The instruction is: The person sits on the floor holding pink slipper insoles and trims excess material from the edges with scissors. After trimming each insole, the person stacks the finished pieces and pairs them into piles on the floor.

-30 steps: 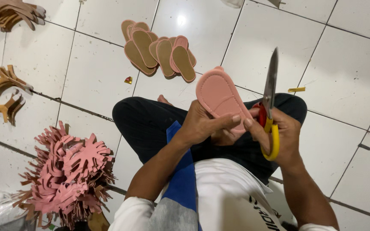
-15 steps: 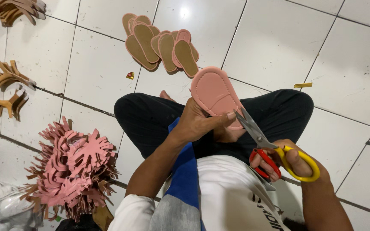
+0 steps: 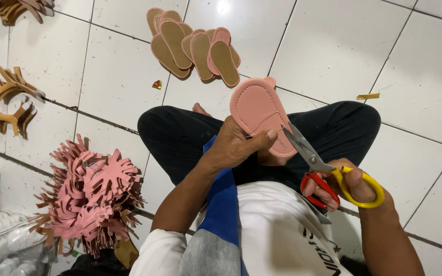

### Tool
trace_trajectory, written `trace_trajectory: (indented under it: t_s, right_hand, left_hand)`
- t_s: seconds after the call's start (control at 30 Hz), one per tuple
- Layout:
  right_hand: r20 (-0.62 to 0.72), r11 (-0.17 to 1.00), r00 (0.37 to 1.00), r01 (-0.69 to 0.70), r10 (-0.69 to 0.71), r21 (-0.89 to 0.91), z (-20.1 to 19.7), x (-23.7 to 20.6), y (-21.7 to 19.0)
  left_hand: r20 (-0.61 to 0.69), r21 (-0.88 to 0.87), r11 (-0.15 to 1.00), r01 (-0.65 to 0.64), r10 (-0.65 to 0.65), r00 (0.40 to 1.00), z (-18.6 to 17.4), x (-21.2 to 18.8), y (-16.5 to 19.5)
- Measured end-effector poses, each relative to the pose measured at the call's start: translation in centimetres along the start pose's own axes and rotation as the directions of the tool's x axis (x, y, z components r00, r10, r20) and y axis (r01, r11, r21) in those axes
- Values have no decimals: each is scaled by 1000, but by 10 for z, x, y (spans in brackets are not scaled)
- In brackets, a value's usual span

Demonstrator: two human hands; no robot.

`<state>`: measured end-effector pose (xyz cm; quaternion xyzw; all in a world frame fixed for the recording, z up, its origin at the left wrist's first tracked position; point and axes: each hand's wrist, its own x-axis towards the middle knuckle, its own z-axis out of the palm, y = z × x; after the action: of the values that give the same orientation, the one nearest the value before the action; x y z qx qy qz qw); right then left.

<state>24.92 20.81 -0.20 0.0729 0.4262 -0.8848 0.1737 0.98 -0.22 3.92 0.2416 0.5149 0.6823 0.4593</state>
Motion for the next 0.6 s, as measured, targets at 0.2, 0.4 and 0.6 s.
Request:
trace_trajectory:
  t_s: [0.2, 0.4, 0.6]
  right_hand:
    - [-317, 978, 929, 152, -191, -145, 15, 1, -7]
    - [-571, 816, 699, 31, -431, -578, 55, 47, -16]
    - [-600, 784, 689, -73, -408, -616, 64, 50, -34]
  left_hand:
    - [-7, -41, 999, 12, -13, 1000, -2, 1, -8]
    - [14, -59, 998, -5, 6, 1000, 12, 2, -20]
    - [-105, -45, 996, 79, -84, 991, 8, 2, -16]
